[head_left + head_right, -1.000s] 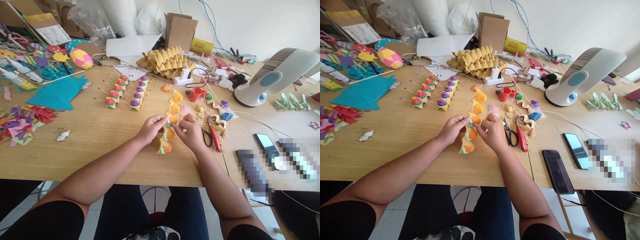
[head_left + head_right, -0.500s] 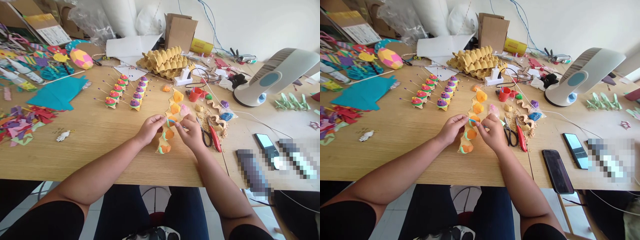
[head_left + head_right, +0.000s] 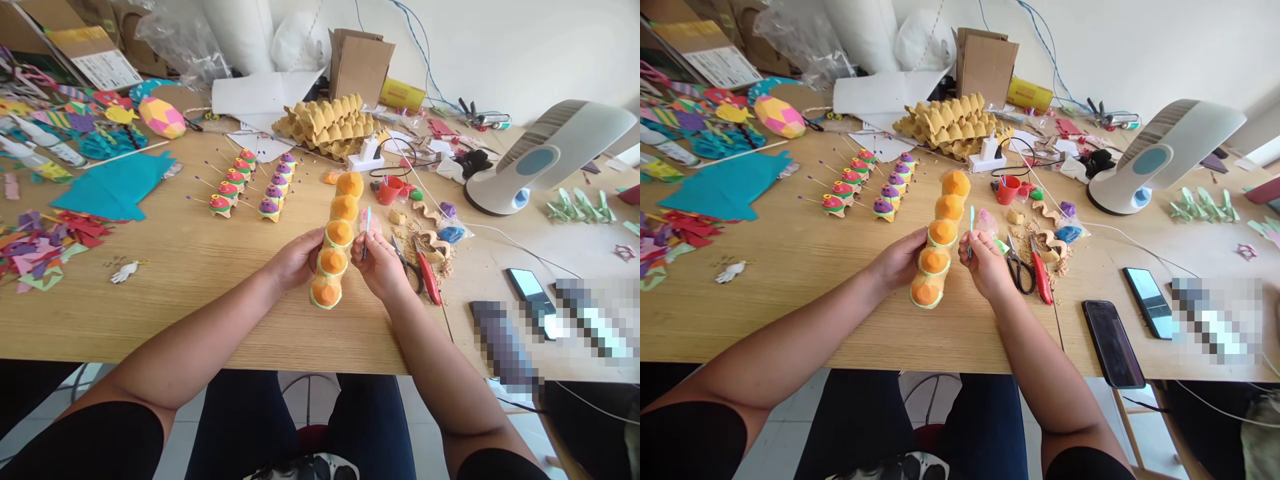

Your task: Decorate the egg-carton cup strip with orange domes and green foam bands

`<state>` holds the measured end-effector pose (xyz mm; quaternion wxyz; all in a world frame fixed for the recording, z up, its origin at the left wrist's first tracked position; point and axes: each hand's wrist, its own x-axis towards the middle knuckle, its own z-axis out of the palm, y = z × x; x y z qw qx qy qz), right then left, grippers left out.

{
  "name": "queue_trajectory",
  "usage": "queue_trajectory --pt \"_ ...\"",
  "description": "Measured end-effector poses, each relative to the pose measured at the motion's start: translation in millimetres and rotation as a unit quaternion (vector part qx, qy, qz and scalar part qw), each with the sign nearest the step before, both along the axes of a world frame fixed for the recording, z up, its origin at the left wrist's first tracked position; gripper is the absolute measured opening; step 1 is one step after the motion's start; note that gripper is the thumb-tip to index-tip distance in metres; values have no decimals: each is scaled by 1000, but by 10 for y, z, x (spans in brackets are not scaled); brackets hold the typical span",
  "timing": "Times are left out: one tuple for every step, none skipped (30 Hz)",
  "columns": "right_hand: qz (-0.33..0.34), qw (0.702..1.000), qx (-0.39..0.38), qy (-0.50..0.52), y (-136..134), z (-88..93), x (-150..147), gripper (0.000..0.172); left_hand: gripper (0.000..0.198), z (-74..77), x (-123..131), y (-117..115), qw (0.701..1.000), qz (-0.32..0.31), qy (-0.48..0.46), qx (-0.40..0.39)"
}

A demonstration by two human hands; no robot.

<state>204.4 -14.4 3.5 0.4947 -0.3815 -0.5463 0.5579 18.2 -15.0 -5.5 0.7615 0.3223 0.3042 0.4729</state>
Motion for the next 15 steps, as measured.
queue_trajectory --pt "-2 1000 8 -9 -12 -4 -3 40 31 4 3 -3 1000 -1 9 7" --pt "-10 999 25 -21 -25 -3 -1 42 32 8 6 -5 1000 0 16 14" --pt "-22 998 51 -39 -36 4 7 44 32 12 9 -6 1000 6 20 21" --pt "-36 994 87 -63 -47 17 21 45 32 16 11 -5 999 13 23 25" --pt "-51 985 131 -100 -55 35 40 45 31 18 12 -3 999 22 24 28" --pt "-57 969 187 -153 -62 58 63 44 30 19 12 -1 999 32 26 31" --pt "-65 946 242 -205 -67 82 89 42 31 19 11 1 998 41 30 35" --pt "-58 921 289 -255 -70 105 114 39 32 17 7 3 997 51 39 40" --pt "-51 898 324 -293 -71 126 138 36 33 14 3 4 996 61 52 46" --pt "-47 878 347 -325 -70 143 158 34 34 10 -4 4 993 73 69 56" --pt "-42 862 363 -350 -69 155 174 32 35 6 -10 3 990 87 88 67" --pt "-38 850 372 -371 -67 163 186 32 36 3 -17 2 986 99 109 78" --pt "-33 841 376 -388 -65 168 193 32 36 2 -24 0 982 111 129 88" --pt "-26 835 377 -400 -63 170 197 33 36 3 -29 -2 977 121 147 97" --pt "-20 830 377 -410 -61 171 198 34 36 7 -33 -4 973 128 162 104"
